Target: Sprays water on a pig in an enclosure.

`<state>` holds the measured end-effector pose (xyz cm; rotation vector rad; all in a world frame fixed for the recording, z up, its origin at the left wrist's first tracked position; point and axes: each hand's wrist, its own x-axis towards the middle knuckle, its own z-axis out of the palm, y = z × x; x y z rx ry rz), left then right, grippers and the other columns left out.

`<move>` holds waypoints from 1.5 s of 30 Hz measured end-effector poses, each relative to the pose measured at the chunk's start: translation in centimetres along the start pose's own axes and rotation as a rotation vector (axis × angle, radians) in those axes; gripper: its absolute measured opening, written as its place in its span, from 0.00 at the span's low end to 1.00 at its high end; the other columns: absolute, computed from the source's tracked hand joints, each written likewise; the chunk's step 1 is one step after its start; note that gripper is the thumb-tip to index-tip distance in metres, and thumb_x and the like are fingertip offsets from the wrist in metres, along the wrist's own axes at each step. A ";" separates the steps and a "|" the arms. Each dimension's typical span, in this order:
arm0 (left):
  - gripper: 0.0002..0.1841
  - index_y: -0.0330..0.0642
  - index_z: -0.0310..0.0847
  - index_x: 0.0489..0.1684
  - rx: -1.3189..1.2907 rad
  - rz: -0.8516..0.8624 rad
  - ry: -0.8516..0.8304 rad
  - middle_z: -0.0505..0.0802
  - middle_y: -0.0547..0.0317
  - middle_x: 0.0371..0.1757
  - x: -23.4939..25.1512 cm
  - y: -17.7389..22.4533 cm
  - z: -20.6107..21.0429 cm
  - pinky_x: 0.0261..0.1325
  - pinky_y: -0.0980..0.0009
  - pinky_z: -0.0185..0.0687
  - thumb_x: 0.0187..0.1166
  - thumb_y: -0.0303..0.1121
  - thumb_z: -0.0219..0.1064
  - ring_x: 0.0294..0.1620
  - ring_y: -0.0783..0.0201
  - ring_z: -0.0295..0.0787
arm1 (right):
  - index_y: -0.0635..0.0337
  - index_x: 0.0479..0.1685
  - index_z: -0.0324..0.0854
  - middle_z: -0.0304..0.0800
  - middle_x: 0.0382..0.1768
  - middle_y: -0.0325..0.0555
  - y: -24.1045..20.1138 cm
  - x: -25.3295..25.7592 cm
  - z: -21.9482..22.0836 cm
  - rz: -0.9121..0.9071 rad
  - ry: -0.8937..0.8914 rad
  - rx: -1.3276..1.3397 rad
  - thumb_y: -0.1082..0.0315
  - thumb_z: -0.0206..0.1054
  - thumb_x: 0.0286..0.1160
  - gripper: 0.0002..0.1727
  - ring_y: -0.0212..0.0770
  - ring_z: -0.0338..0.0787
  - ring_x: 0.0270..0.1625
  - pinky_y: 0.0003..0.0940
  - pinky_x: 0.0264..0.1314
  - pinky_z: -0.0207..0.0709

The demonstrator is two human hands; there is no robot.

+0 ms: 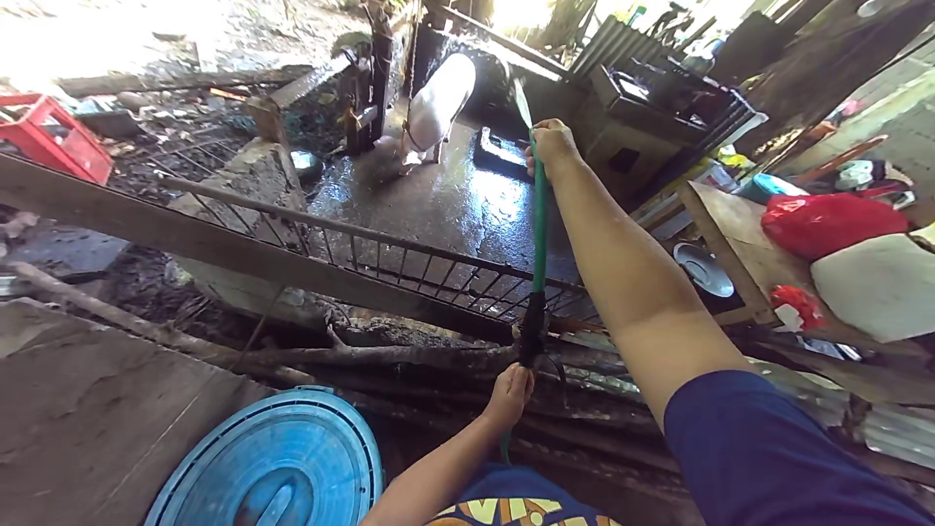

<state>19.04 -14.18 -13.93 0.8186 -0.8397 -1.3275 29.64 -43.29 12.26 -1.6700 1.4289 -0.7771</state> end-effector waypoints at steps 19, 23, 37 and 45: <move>0.21 0.41 0.72 0.30 -0.014 0.037 0.005 0.71 0.76 0.20 0.5 0.4 0.4 0.27 0.86 0.63 0.90 0.35 0.36 0.20 0.85 0.64 | 0.51 0.76 0.67 0.75 0.30 0.42 -0.5 0.6 -1.2 0.003 0.035 0.028 0.63 0.48 0.93 0.18 0.34 0.75 0.19 0.28 0.22 0.75; 0.21 0.40 0.72 0.30 -0.007 0.026 0.006 0.72 0.75 0.21 0.6 0.2 0.3 0.27 0.85 0.64 0.90 0.35 0.35 0.20 0.84 0.64 | 0.52 0.78 0.66 0.77 0.35 0.44 -0.3 0.5 -1.1 -0.002 0.030 0.009 0.64 0.48 0.92 0.19 0.34 0.76 0.21 0.29 0.24 0.75; 0.21 0.41 0.72 0.30 0.001 0.023 0.026 0.72 0.75 0.21 0.6 0.1 -0.1 0.28 0.85 0.64 0.90 0.35 0.35 0.20 0.84 0.64 | 0.51 0.76 0.67 0.76 0.32 0.43 -0.4 0.7 -0.6 0.004 0.017 0.026 0.63 0.48 0.93 0.18 0.34 0.76 0.19 0.28 0.22 0.74; 0.21 0.43 0.72 0.29 -0.017 0.028 0.018 0.72 0.76 0.20 0.3 -0.1 -0.2 0.27 0.86 0.63 0.90 0.35 0.35 0.20 0.85 0.64 | 0.51 0.77 0.67 0.77 0.33 0.43 0.3 0.7 0.0 0.031 0.015 0.013 0.62 0.49 0.92 0.19 0.34 0.76 0.20 0.29 0.24 0.75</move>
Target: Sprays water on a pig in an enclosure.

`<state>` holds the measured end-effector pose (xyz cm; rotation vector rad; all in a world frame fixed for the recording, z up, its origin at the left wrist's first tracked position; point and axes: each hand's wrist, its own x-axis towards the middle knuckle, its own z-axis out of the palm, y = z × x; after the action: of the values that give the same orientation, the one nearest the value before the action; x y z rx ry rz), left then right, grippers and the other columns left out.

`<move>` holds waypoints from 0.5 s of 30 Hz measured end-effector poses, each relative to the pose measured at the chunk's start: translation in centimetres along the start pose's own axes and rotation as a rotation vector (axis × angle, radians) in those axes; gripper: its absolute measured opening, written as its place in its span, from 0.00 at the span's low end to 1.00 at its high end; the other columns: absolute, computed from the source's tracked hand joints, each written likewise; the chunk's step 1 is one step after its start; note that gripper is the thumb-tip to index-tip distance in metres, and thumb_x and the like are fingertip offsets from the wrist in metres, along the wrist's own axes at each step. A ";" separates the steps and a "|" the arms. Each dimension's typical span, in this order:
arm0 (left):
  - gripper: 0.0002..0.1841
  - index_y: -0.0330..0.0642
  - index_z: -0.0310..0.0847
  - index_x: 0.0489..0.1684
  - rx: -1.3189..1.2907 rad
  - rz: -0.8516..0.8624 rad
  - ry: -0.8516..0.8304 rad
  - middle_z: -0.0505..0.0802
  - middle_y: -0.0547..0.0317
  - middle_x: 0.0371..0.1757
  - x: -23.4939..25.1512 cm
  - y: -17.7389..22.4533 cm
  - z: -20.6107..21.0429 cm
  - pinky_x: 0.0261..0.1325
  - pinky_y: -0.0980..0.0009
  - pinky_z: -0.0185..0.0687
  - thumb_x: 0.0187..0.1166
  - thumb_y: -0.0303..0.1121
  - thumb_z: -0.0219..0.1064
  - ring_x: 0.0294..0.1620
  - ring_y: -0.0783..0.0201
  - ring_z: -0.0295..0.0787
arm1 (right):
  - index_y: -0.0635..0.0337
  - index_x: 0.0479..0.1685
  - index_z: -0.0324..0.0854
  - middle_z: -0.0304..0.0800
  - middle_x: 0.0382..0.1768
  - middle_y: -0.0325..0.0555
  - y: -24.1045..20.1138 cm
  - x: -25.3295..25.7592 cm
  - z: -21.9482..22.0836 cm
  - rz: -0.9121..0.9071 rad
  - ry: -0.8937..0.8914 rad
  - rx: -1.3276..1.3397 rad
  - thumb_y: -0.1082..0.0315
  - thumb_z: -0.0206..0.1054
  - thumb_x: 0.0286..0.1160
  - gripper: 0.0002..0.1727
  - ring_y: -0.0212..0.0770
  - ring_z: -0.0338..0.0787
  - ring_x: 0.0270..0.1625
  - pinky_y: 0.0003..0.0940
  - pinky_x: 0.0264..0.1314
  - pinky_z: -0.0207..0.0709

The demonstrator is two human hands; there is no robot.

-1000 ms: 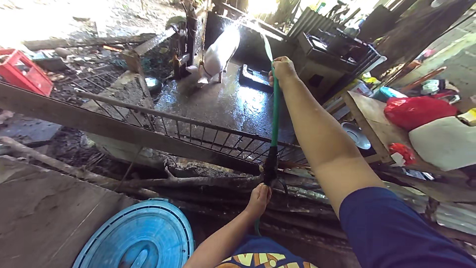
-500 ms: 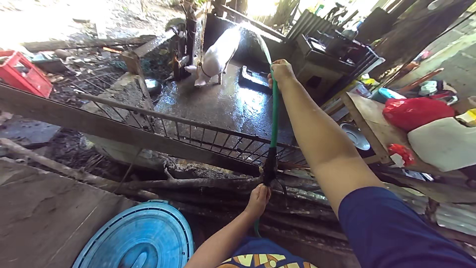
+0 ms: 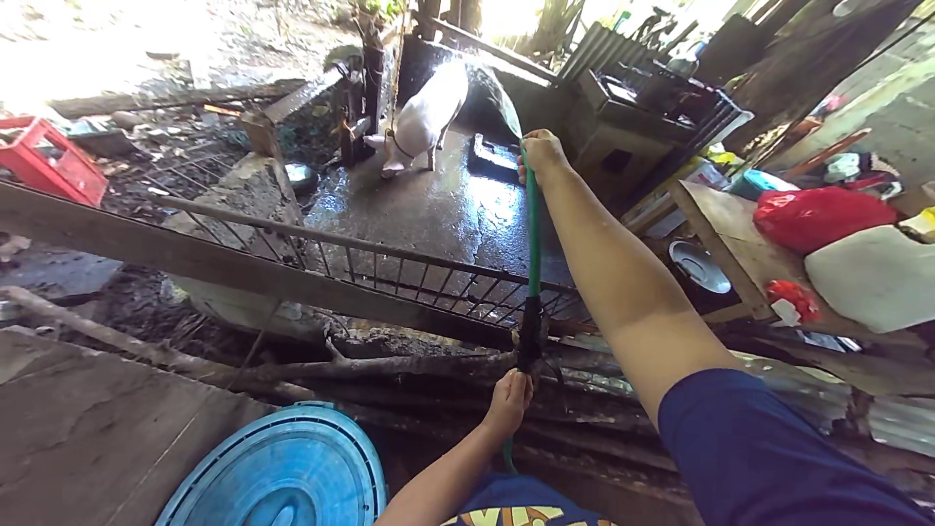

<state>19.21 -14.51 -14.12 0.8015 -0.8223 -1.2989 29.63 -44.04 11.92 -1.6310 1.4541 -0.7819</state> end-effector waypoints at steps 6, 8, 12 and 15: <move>0.21 0.42 0.72 0.30 0.006 -0.017 -0.002 0.72 0.76 0.21 -0.3 -0.1 0.1 0.27 0.86 0.64 0.89 0.35 0.35 0.20 0.85 0.64 | 0.51 0.77 0.67 0.76 0.30 0.42 0.4 -0.2 0.1 0.017 -0.010 0.001 0.62 0.48 0.93 0.19 0.34 0.76 0.19 0.28 0.23 0.74; 0.21 0.41 0.72 0.31 0.006 -0.029 -0.007 0.72 0.76 0.21 -0.4 0.0 0.1 0.27 0.86 0.64 0.90 0.36 0.35 0.20 0.85 0.64 | 0.52 0.78 0.67 0.77 0.31 0.43 0.5 -0.2 0.0 0.009 -0.017 -0.011 0.62 0.48 0.93 0.20 0.34 0.76 0.20 0.30 0.24 0.75; 0.20 0.41 0.72 0.30 -0.006 -0.036 -0.011 0.72 0.76 0.21 -0.6 0.0 0.1 0.27 0.87 0.63 0.89 0.36 0.36 0.20 0.85 0.64 | 0.52 0.78 0.68 0.78 0.33 0.44 0.5 -0.4 0.0 0.019 -0.010 -0.018 0.61 0.48 0.93 0.20 0.35 0.77 0.22 0.30 0.26 0.76; 0.20 0.42 0.72 0.30 -0.006 -0.025 -0.016 0.72 0.76 0.21 -0.8 -0.1 0.1 0.27 0.87 0.63 0.90 0.36 0.36 0.20 0.86 0.64 | 0.51 0.78 0.67 0.77 0.33 0.44 0.6 -0.6 -0.2 0.020 -0.011 -0.016 0.61 0.48 0.93 0.19 0.35 0.77 0.22 0.30 0.25 0.75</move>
<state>18.98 -13.78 -14.24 0.8000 -0.8228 -1.3306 29.12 -43.44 11.55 -1.6280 1.4700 -0.7513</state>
